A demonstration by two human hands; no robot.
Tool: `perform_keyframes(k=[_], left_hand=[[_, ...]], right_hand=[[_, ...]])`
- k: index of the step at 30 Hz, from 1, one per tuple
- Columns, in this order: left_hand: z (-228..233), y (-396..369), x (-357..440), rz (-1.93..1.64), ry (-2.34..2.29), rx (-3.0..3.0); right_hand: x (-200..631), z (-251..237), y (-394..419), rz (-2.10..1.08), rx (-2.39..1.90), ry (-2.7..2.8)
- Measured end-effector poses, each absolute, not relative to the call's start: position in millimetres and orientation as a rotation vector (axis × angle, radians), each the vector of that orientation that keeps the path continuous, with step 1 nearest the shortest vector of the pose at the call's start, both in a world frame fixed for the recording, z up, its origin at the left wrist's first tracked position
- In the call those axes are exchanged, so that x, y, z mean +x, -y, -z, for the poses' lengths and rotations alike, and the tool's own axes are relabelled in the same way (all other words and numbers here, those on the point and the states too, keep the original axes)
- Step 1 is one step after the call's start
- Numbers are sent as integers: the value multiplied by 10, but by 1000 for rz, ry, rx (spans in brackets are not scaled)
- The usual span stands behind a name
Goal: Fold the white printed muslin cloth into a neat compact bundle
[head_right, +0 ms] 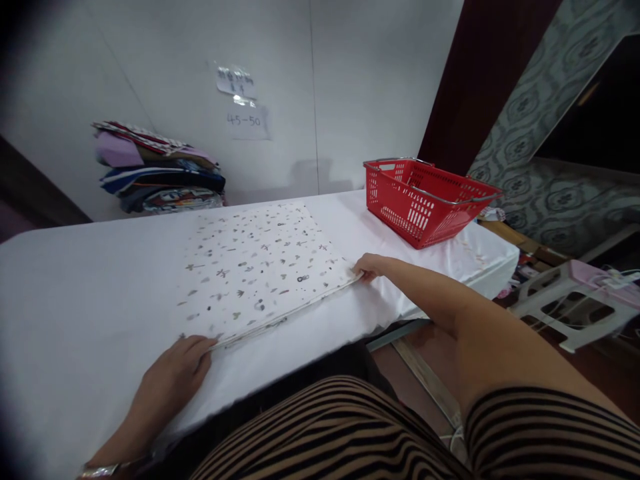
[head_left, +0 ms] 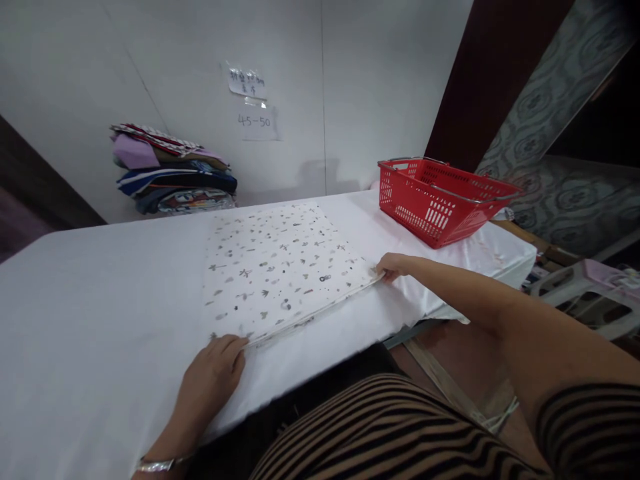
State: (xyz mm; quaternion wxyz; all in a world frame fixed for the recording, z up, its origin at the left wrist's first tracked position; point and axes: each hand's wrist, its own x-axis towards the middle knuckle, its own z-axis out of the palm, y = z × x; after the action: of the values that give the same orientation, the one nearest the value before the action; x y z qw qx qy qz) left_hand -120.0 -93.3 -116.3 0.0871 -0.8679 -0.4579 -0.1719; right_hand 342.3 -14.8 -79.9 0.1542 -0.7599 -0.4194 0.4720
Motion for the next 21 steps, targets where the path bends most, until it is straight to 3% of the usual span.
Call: perform_keyframes(k=[15,21], left_hand=[[1161,992,-1265,458,1483,-2495],[1195,990,-1305,404,1490,-2482]], right_hand=[[3353,502,156,-1468,-2053,1194],[3297,570,174,-1677,-1956,1193]])
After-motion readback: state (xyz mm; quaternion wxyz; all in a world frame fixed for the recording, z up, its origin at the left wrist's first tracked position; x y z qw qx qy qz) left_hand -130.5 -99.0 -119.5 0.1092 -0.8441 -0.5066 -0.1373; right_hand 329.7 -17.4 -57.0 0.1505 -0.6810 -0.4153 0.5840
